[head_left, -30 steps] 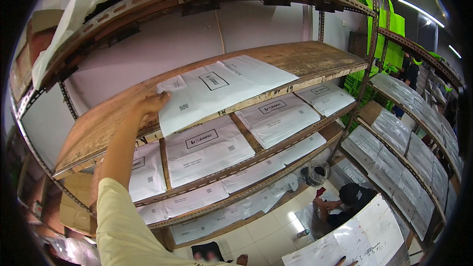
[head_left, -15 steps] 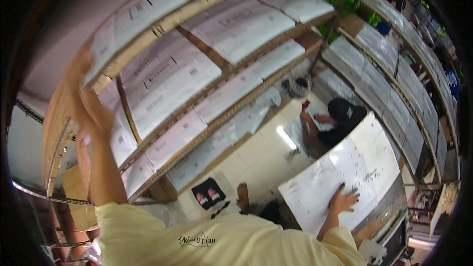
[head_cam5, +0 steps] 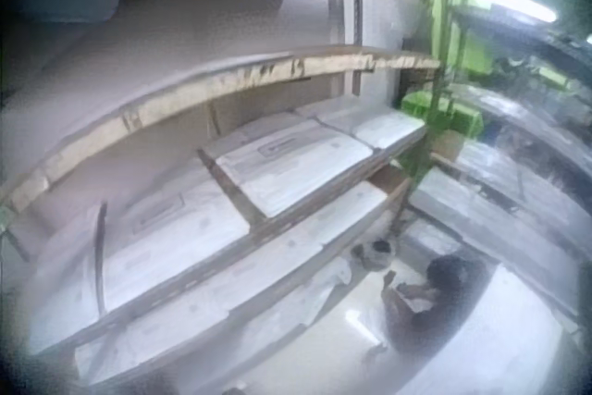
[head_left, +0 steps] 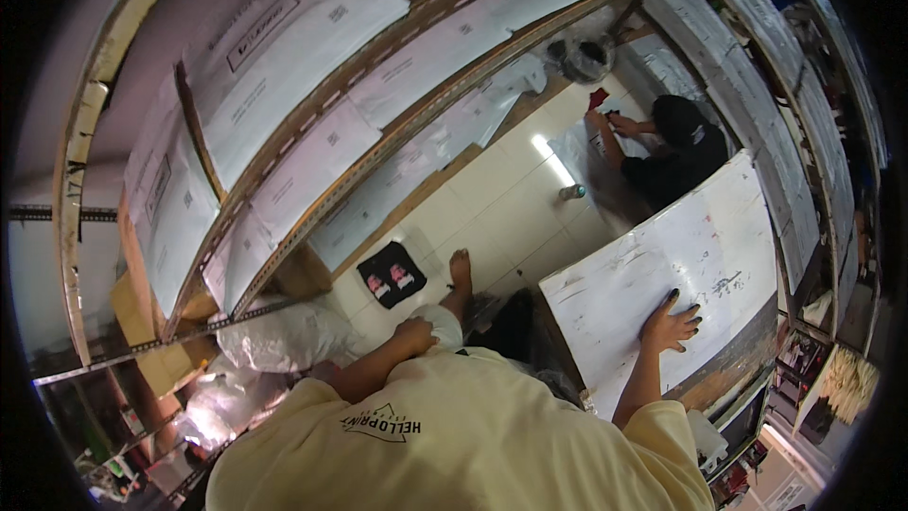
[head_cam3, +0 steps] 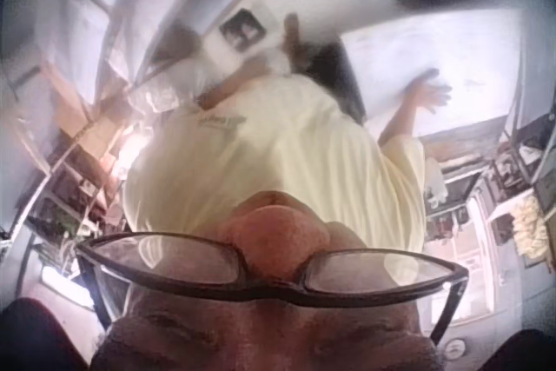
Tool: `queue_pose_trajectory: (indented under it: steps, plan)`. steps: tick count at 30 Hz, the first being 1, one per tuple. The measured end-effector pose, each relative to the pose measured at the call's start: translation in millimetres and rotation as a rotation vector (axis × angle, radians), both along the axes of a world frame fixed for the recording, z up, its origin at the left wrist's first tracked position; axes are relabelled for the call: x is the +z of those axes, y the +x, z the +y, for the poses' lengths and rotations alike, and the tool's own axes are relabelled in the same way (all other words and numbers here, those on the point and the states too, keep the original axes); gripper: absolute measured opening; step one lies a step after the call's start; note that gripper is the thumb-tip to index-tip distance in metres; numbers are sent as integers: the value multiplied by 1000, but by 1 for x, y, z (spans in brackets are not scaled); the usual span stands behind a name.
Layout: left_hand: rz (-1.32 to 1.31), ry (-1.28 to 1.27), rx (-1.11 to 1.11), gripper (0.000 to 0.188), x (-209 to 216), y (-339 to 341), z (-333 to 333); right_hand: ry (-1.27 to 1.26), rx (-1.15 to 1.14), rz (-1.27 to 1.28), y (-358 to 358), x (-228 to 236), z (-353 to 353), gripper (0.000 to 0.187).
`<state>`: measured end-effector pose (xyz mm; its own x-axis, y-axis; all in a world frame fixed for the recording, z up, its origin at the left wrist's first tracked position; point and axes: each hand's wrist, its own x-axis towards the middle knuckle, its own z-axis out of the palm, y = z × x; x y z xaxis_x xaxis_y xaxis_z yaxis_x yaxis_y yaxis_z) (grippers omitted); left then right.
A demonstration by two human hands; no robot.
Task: The person performs screen printing on white plastic mailers, then gathers several black shirts from a bag, organizes them on a shelf, and cleans the workspace.
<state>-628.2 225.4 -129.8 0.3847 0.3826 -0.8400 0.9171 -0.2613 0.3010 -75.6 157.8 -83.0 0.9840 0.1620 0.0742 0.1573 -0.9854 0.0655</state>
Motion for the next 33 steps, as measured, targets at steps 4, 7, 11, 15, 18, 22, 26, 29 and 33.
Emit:
queue_pose_trajectory:
  steps: [4, 7, 11, 15, 18, 22, 26, 29, 33]
  plan:
    - [-55, -13, 22, 29, -20, -9, -27, 8, 40, -9, 5, -5, -2, 94]
    - [-183, -158, 82, 27, -23, -14, -26, 9, 40, -8, 8, -6, -3, 95]
    - [-283, -559, 5, 31, -15, -16, -27, 1, 47, -28, 14, -13, -7, 95]
    - [-250, -393, -122, 37, -12, -2, -34, -3, 54, -77, 23, -26, -17, 95]
    - [-476, -272, -57, 47, -37, 34, -57, -5, 63, -77, 27, -27, -19, 94]
    - [-665, -484, 230, 61, -93, 115, -122, 20, 49, -71, 31, -31, -22, 92]
    - [-549, -788, -337, 33, -131, 170, -172, 40, 51, -59, 23, -8, -12, 91]
    - [-608, -776, -385, 27, -139, 166, -188, 60, 53, -59, 24, -16, -17, 89]
    - [-841, -1151, 125, 28, -135, 145, -167, 68, 110, -53, 30, -21, -24, 85]
